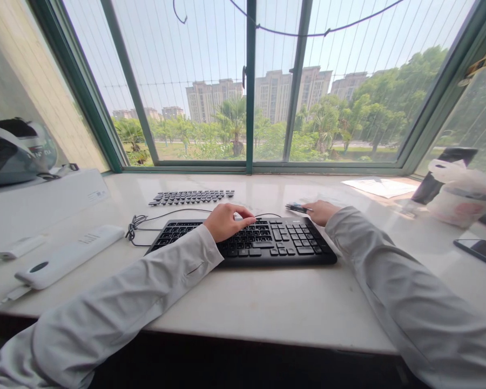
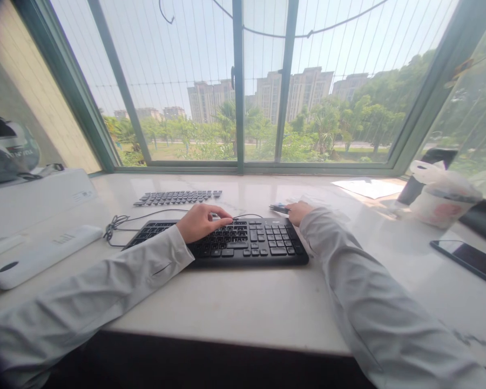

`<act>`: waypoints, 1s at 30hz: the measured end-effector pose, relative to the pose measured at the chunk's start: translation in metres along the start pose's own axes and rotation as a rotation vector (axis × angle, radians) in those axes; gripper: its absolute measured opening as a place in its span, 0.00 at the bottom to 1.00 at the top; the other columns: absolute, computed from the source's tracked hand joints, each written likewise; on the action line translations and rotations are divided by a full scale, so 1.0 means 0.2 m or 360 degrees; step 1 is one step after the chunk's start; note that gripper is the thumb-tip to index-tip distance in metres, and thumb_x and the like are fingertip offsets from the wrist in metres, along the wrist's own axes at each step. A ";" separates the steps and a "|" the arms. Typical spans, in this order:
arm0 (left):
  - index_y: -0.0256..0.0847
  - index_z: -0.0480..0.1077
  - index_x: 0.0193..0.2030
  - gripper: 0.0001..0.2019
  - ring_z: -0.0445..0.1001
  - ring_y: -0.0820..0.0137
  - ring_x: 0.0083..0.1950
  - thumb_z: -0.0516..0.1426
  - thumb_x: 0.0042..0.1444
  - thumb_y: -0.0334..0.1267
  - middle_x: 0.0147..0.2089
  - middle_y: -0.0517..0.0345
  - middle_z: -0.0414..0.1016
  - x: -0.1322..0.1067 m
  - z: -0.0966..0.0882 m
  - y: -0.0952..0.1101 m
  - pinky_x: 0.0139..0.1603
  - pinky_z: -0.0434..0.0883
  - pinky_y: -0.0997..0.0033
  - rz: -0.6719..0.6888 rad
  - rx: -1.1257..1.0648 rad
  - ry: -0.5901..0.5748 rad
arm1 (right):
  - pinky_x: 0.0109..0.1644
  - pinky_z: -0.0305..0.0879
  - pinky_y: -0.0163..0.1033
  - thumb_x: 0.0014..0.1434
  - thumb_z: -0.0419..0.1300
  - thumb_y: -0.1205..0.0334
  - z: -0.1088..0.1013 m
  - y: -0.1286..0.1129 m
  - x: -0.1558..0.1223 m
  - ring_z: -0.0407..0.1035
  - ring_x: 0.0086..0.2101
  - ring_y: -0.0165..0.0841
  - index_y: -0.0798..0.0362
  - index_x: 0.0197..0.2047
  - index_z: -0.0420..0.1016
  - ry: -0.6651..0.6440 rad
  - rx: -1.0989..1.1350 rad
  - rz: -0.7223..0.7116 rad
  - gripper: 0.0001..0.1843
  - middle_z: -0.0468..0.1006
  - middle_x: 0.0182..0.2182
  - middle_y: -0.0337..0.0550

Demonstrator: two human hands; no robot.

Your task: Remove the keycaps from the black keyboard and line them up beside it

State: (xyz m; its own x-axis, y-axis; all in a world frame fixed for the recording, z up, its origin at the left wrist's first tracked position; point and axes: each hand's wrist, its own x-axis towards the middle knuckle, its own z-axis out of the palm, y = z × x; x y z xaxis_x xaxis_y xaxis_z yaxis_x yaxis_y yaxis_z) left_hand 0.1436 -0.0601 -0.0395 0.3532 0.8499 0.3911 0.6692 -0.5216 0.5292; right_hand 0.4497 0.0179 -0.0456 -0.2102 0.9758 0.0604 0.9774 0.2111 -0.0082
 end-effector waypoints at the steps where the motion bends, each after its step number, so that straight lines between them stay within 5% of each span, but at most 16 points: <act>1: 0.43 0.81 0.37 0.12 0.72 0.73 0.29 0.61 0.55 0.47 0.34 0.59 0.81 0.00 0.00 0.00 0.32 0.66 0.74 -0.0002 -0.0003 -0.0003 | 0.44 0.67 0.41 0.60 0.54 0.61 0.00 0.00 0.00 0.74 0.40 0.41 0.47 0.58 0.74 -0.0055 -0.0022 -0.0012 0.23 0.80 0.43 0.51; 8: 0.42 0.81 0.37 0.12 0.70 0.74 0.27 0.62 0.55 0.47 0.29 0.60 0.79 0.00 0.00 0.01 0.32 0.66 0.74 -0.0004 0.0018 -0.0007 | 0.54 0.64 0.45 0.56 0.58 0.67 -0.05 -0.03 -0.03 0.70 0.53 0.47 0.49 0.65 0.67 -0.0202 -0.0137 -0.0036 0.32 0.77 0.52 0.52; 18: 0.42 0.81 0.37 0.12 0.69 0.73 0.27 0.62 0.54 0.47 0.22 0.61 0.75 -0.01 -0.01 0.03 0.33 0.66 0.73 -0.0019 0.0025 0.0007 | 0.55 0.65 0.44 0.55 0.61 0.60 -0.07 0.01 -0.04 0.71 0.51 0.45 0.55 0.58 0.74 -0.0118 -0.0185 -0.0012 0.27 0.79 0.49 0.52; 22: 0.42 0.81 0.37 0.12 0.67 0.75 0.25 0.62 0.54 0.47 0.26 0.60 0.77 -0.01 -0.01 0.02 0.31 0.65 0.74 -0.0018 0.0012 0.0016 | 0.53 0.66 0.44 0.57 0.60 0.57 -0.13 -0.03 -0.07 0.72 0.48 0.44 0.54 0.55 0.77 0.0095 -0.0052 0.0013 0.23 0.80 0.47 0.50; 26: 0.43 0.81 0.40 0.14 0.62 0.79 0.21 0.64 0.52 0.48 0.33 0.59 0.81 -0.01 0.01 0.01 0.26 0.63 0.75 0.0053 -0.0090 0.0022 | 0.45 0.67 0.40 0.61 0.56 0.50 -0.18 -0.21 -0.14 0.73 0.37 0.36 0.50 0.48 0.81 0.0309 0.0437 -0.0365 0.19 0.82 0.38 0.45; 30: 0.43 0.81 0.39 0.14 0.63 0.79 0.21 0.66 0.50 0.49 0.32 0.59 0.81 -0.02 0.02 0.02 0.26 0.63 0.76 0.0151 -0.0187 0.0029 | 0.41 0.67 0.37 0.59 0.58 0.45 -0.16 -0.36 -0.19 0.73 0.36 0.33 0.49 0.47 0.80 0.0008 0.0841 -0.0849 0.22 0.82 0.38 0.43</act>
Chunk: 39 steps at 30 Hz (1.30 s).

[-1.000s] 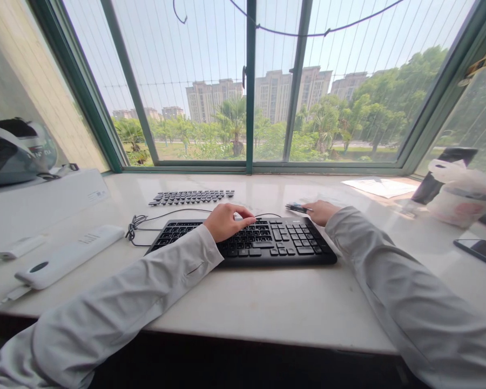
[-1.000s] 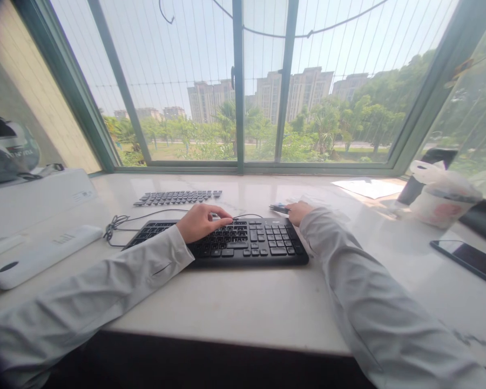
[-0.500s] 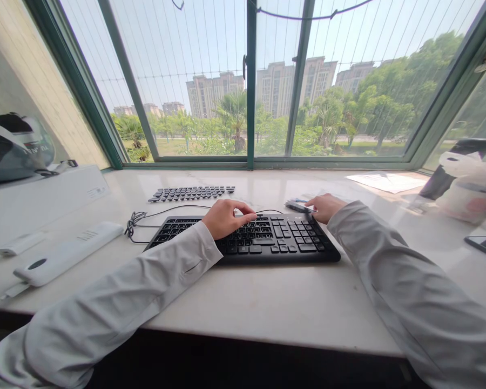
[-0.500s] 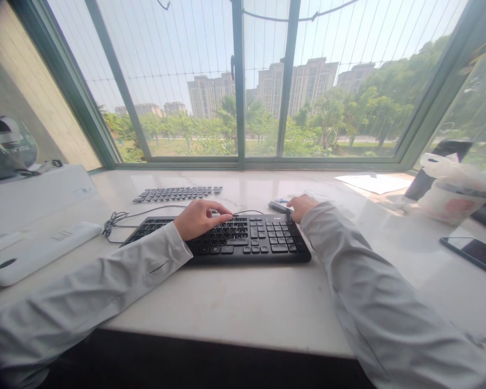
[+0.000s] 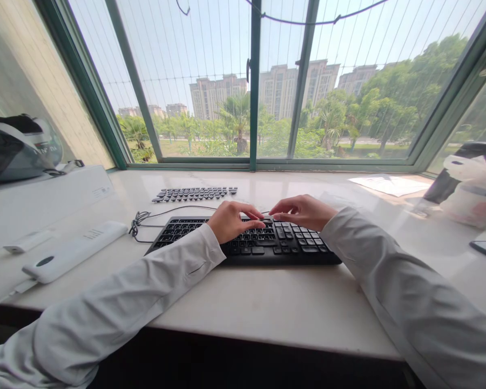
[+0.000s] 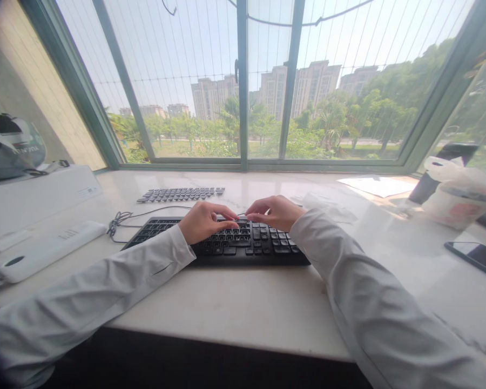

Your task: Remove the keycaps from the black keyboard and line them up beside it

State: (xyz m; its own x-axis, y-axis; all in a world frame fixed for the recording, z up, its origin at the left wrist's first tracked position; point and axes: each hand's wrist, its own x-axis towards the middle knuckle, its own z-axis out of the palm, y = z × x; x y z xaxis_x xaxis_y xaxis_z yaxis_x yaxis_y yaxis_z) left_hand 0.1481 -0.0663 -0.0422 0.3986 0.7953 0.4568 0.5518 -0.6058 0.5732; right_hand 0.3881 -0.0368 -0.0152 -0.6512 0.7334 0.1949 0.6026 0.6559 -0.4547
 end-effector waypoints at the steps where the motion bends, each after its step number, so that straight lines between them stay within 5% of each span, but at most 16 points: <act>1: 0.43 0.82 0.37 0.13 0.65 0.77 0.23 0.66 0.49 0.49 0.31 0.59 0.81 0.00 0.01 0.01 0.26 0.63 0.76 0.0020 -0.0008 0.0001 | 0.41 0.67 0.37 0.58 0.59 0.44 0.02 -0.01 0.00 0.74 0.37 0.33 0.50 0.47 0.80 -0.0066 0.0097 -0.0031 0.22 0.82 0.38 0.43; 6: 0.43 0.82 0.33 0.11 0.69 0.75 0.25 0.66 0.49 0.47 0.26 0.60 0.79 -0.02 0.03 0.04 0.27 0.63 0.76 0.0011 -0.0003 -0.0009 | 0.40 0.68 0.37 0.53 0.63 0.45 0.06 0.01 0.01 0.75 0.38 0.35 0.53 0.46 0.80 -0.0267 0.0377 -0.0002 0.24 0.83 0.36 0.44; 12: 0.43 0.82 0.39 0.11 0.62 0.78 0.19 0.63 0.54 0.45 0.23 0.62 0.77 -0.01 0.02 0.00 0.25 0.62 0.76 0.0017 0.0013 -0.0190 | 0.40 0.67 0.35 0.51 0.65 0.49 0.06 0.02 0.02 0.76 0.38 0.36 0.51 0.45 0.82 -0.0258 0.0257 0.0037 0.20 0.84 0.36 0.42; 19: 0.50 0.81 0.42 0.10 0.71 0.75 0.27 0.61 0.57 0.45 0.36 0.59 0.82 -0.01 -0.02 -0.02 0.31 0.64 0.76 0.0390 0.0400 -0.0402 | 0.35 0.64 0.32 0.53 0.64 0.50 0.08 0.04 0.02 0.75 0.32 0.32 0.49 0.40 0.85 -0.0230 0.0010 -0.0120 0.16 0.84 0.31 0.39; 31: 0.54 0.79 0.48 0.13 0.79 0.74 0.44 0.54 0.64 0.43 0.45 0.62 0.82 -0.01 -0.06 -0.04 0.37 0.67 0.79 0.0690 0.0543 -0.0515 | 0.34 0.62 0.32 0.58 0.61 0.56 0.09 0.01 0.01 0.70 0.27 0.28 0.51 0.36 0.84 -0.0198 -0.0217 -0.0486 0.12 0.81 0.28 0.41; 39: 0.56 0.79 0.47 0.13 0.79 0.75 0.40 0.53 0.63 0.41 0.46 0.63 0.82 -0.02 -0.07 -0.02 0.27 0.62 0.79 0.0746 0.0656 -0.0538 | 0.37 0.64 0.33 0.61 0.57 0.61 0.07 -0.03 0.00 0.72 0.30 0.29 0.52 0.36 0.84 -0.0282 -0.0272 -0.0627 0.13 0.82 0.33 0.45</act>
State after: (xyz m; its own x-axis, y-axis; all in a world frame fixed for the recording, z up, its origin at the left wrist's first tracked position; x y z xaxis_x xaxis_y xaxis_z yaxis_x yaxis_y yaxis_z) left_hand 0.1344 -0.0677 -0.0366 0.8306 0.4572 0.3178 0.4721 -0.8809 0.0334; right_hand 0.3775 -0.0428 -0.0245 -0.9056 0.3904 0.1659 0.3511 0.9093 -0.2233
